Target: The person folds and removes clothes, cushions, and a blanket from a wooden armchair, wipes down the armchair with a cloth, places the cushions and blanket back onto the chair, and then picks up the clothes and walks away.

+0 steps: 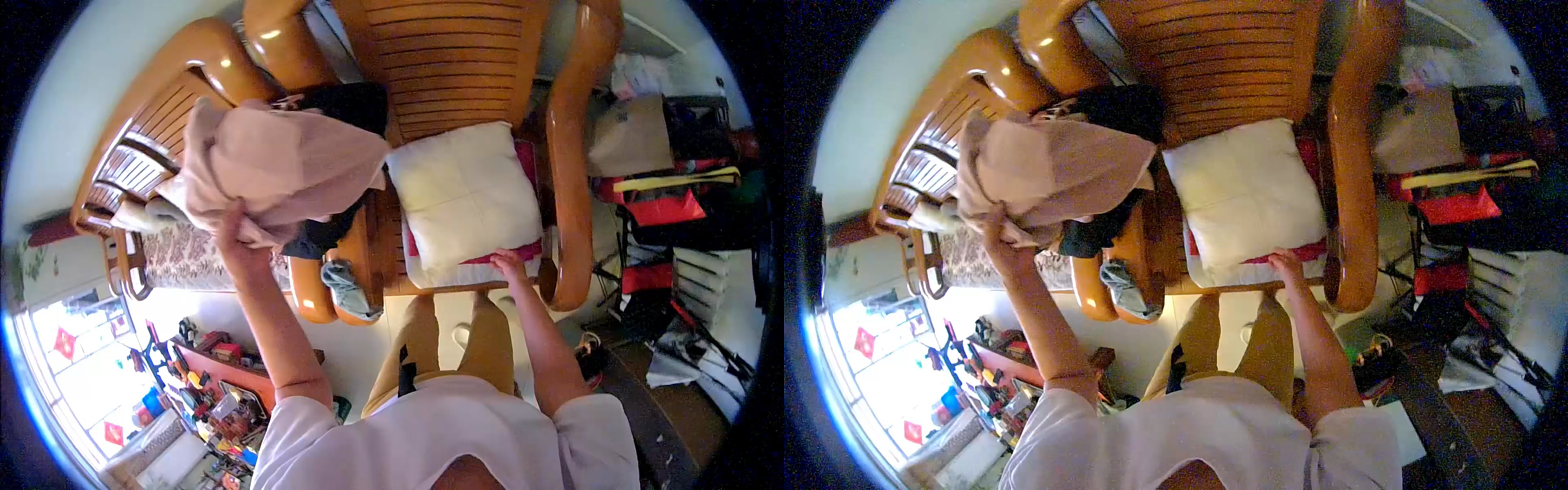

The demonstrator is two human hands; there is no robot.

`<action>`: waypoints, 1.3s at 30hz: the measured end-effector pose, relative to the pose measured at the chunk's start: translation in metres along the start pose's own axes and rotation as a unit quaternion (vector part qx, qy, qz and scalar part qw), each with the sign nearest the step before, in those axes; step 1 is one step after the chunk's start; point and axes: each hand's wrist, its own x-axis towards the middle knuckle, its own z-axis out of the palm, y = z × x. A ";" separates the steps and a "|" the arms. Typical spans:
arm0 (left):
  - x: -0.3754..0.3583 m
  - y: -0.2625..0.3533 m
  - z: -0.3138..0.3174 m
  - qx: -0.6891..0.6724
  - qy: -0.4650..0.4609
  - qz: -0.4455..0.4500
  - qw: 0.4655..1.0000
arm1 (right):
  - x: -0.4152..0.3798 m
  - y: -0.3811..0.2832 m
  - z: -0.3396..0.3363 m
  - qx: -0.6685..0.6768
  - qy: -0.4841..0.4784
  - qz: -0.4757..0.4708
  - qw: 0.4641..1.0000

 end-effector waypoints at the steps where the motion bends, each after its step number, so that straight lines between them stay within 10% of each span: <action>1: 0.010 0.000 0.003 -0.009 0.009 -0.008 1.000 | -0.005 -0.005 0.001 0.015 0.061 0.066 0.996; 3: 0.078 -0.036 -0.057 0.137 0.017 0.068 0.988 | 0.011 0.013 -0.016 0.055 0.079 0.125 0.987; 5: 0.117 -0.067 -0.092 0.495 0.003 0.127 0.860 | 0.036 0.026 -0.019 0.043 0.120 0.156 0.980; 9: 0.124 -0.101 -0.106 0.544 0.065 0.203 0.812 | 0.061 0.009 0.007 0.148 0.179 0.186 0.955; 11: 0.109 -0.107 -0.097 0.380 0.062 0.179 0.905 | 0.055 -0.015 0.027 0.226 0.170 0.149 0.948; 17: 0.101 -0.108 -0.093 0.396 0.068 0.190 0.896 | 0.071 -0.019 0.040 0.327 0.214 0.007 0.921; 21: 0.118 -0.114 -0.119 0.540 0.077 0.254 0.798 | 0.015 -0.074 0.040 0.352 0.220 -0.094 0.905; 27: 0.096 -0.103 -0.087 0.458 0.094 0.219 0.856 | -0.155 -0.236 0.064 0.221 0.255 -0.202 0.919; 29: 0.085 -0.089 -0.075 0.246 0.006 0.084 0.966 | -0.139 -0.221 0.007 0.271 0.200 -0.185 0.923; 34: 0.061 -0.087 -0.074 0.422 0.116 0.253 0.863 | -0.205 -0.313 0.018 0.268 0.119 -0.384 0.876; 39: 0.034 -0.072 -0.077 0.142 0.076 0.166 0.973 | -0.204 -0.376 0.111 0.402 0.022 -0.426 0.810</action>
